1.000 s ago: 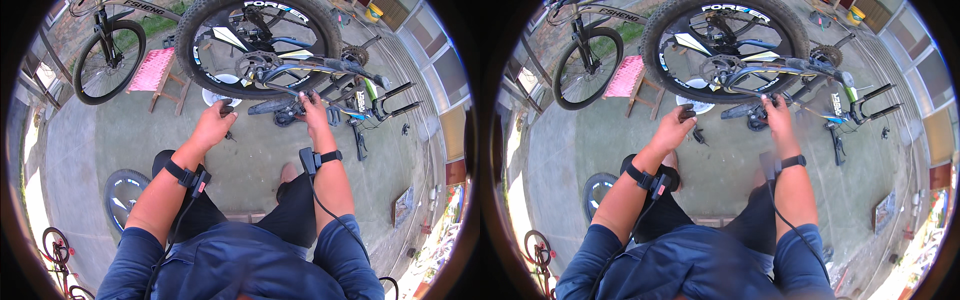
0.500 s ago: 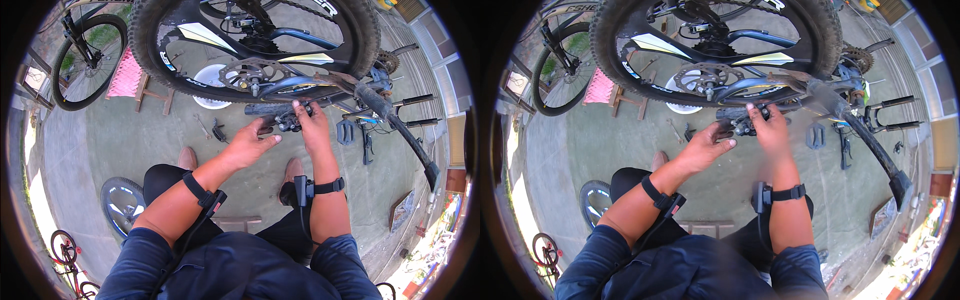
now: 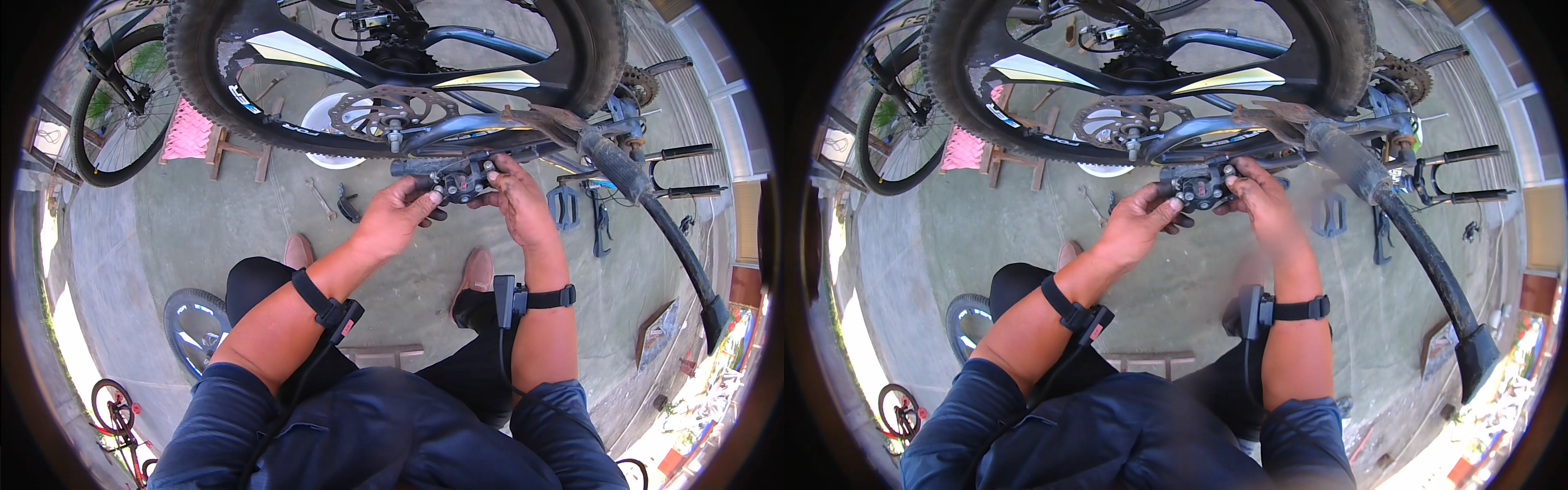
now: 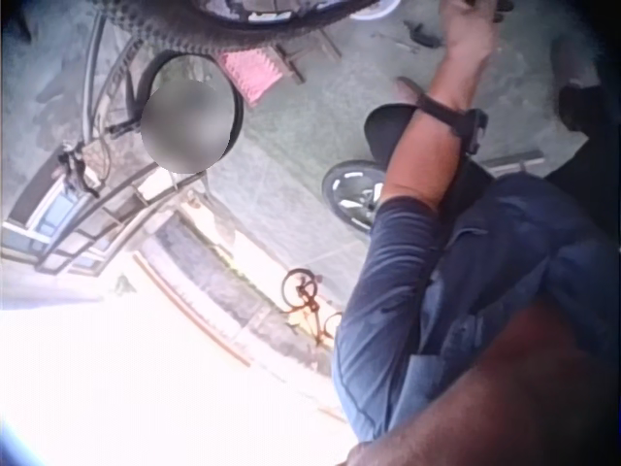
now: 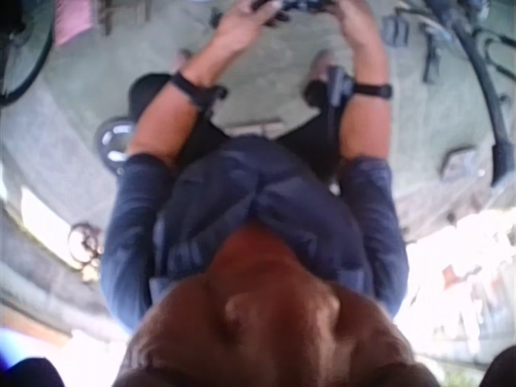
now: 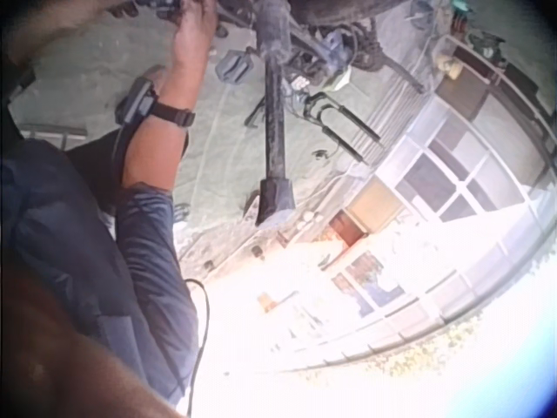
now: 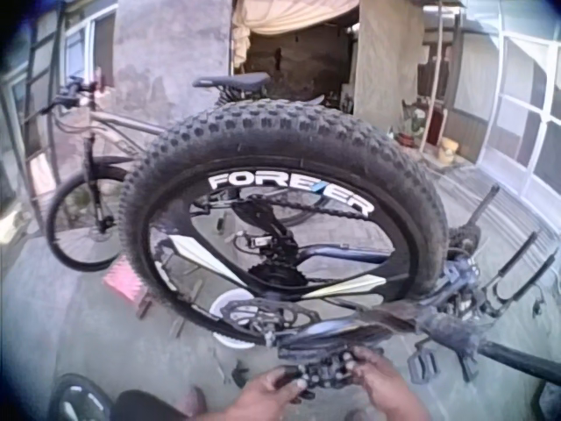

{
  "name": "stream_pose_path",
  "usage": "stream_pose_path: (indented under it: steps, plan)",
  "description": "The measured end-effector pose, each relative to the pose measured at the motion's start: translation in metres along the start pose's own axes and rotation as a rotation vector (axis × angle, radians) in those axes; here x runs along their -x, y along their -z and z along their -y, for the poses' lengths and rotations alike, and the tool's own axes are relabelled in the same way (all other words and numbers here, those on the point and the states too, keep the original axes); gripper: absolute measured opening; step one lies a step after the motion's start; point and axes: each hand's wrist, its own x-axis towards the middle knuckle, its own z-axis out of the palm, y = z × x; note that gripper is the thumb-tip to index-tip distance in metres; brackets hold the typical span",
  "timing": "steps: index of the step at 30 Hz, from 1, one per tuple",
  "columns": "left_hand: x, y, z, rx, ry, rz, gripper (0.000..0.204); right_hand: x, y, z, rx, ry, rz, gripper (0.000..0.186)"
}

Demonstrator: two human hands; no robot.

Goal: The person is repairing a bicycle by removing a brake caliper, searching through a bucket for small parts, and then reassembling the brake component onto the rear wheel frame.

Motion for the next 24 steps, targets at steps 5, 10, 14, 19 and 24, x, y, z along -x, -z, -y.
stream_pose_path:
  steps: [5, 10, 14, 19, 24]
  plan:
    - [-0.002, 0.005, -0.001, 0.037, 0.007, 0.033, 0.03, -0.001, 0.006, 0.007, -0.113, -0.028, 0.03, 0.034]
    - [-0.005, 0.007, -0.002, 0.059, 0.025, 0.007, 0.029, -0.005, 0.008, 0.006, -0.186, -0.017, 0.056, 0.032]
    - [-0.005, 0.01, -0.003, 0.069, 0.028, 0.013, 0.03, -0.007, 0.008, 0.005, -0.198, -0.031, 0.049, 0.032]
    - [-0.006, 0.008, -0.009, 0.082, 0.027, -0.02, 0.031, -0.007, 0.006, 0.005, -0.207, -0.019, 0.024, 0.031]
    - [-0.011, 0.009, -0.01, 0.082, 0.012, -0.035, 0.032, -0.011, 0.001, 0.01, -0.178, -0.015, 0.0, 0.031]
